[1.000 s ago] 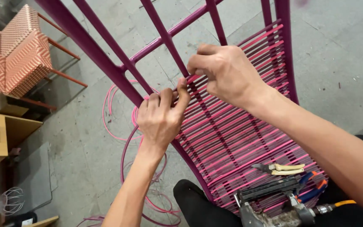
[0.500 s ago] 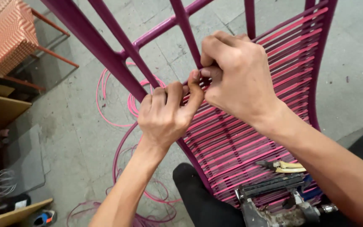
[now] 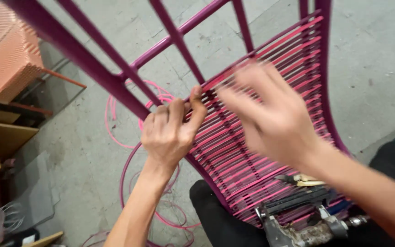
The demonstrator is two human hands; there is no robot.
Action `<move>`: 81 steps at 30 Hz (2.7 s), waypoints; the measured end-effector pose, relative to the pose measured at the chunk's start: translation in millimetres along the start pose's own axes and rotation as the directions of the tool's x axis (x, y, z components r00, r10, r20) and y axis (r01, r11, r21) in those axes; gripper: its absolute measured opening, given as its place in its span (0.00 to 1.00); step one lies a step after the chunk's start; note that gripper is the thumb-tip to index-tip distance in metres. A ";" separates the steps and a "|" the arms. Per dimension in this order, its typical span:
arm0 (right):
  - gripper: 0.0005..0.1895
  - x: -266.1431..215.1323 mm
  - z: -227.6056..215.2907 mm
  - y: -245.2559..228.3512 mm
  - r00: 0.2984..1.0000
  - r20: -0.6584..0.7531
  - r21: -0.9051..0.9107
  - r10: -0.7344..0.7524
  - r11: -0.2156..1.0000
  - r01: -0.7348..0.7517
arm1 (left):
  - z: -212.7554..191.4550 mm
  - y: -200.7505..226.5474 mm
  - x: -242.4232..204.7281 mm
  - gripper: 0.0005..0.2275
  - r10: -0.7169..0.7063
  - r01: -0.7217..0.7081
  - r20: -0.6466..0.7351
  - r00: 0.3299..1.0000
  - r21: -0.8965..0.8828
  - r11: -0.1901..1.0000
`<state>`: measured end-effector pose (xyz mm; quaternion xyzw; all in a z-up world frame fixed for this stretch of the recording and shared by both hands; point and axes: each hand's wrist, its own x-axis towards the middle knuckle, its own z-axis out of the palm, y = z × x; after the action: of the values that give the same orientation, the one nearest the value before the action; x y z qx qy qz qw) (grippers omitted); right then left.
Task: Weaving pink plastic cord onto a metal chair frame and securing it.
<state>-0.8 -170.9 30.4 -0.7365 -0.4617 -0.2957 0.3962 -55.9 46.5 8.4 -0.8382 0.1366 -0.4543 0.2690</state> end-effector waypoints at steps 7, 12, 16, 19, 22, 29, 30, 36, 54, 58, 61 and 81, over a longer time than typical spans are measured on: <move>0.39 -291.2 3.0 -12.7 0.223 0.972 -0.022 0.070 0.977 -0.213 | 0.4 -0.2 1.7 0.07 0.008 -0.008 0.036 0.999 0.002 1.000; 0.47 -360.3 18.9 -29.9 -0.172 0.979 -0.171 0.113 0.912 -0.373 | -3.9 -0.6 0.4 0.10 0.007 -0.006 0.045 0.999 -0.016 1.000; 0.49 -385.7 25.4 -21.1 0.145 0.976 -0.079 0.159 0.892 -0.445 | -5.7 -0.3 1.5 0.08 -0.011 0.013 0.030 0.999 -0.045 0.999; 0.53 -331.3 2.7 -20.9 0.320 0.912 -0.061 0.256 0.857 -0.511 | -5.8 0.5 -1.7 0.07 -0.025 0.028 0.051 0.998 -0.055 0.998; 0.42 -273.3 -7.9 -24.1 0.136 0.878 -0.071 0.458 0.408 -0.910 | -5.4 -2.7 -0.7 0.06 -0.023 0.024 0.030 0.999 -0.027 0.999; 0.29 -200.8 -0.2 -31.2 0.654 0.339 0.228 0.677 0.615 -0.755 | -1.0 -4.9 -4.1 0.11 -0.022 0.023 0.047 0.999 -0.035 0.999; 0.29 -183.5 4.5 -33.2 0.654 0.334 0.224 0.679 0.617 -0.755 | -0.5 -4.8 -1.9 0.11 -0.022 0.024 0.041 0.999 -0.039 0.999; 0.26 -164.9 38.8 -35.1 0.601 0.342 0.147 0.722 0.591 -0.793 | -1.5 -7.2 5.1 0.01 -0.044 0.044 0.016 0.999 -0.049 0.998; 0.24 -102.2 24.9 -54.4 0.670 0.195 0.263 0.716 0.620 -0.740 | -0.9 -7.8 2.6 0.12 -0.028 0.029 0.058 0.998 -0.030 0.999; 0.21 -84.5 22.4 -57.2 0.740 0.063 0.158 0.670 0.725 -0.670 | -0.7 -7.3 1.8 0.11 -0.037 0.041 0.057 0.998 -0.056 0.998; 0.19 -78.5 21.9 -60.4 0.625 0.099 0.259 0.774 0.586 -0.767 | 0.3 -6.6 1.3 0.11 -0.038 0.042 0.061 0.997 -0.072 0.996; 0.22 -90.9 54.3 -68.8 0.273 0.275 0.847 0.922 -0.098 -0.523 | 4.4 0.0 0.4 0.07 -0.083 0.078 -0.053 0.995 -0.098 0.992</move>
<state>-96.1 -147.1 -48.9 -0.4801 0.0629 0.1027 0.8689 -52.1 47.8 6.8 -0.8418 0.1318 -0.4812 0.2061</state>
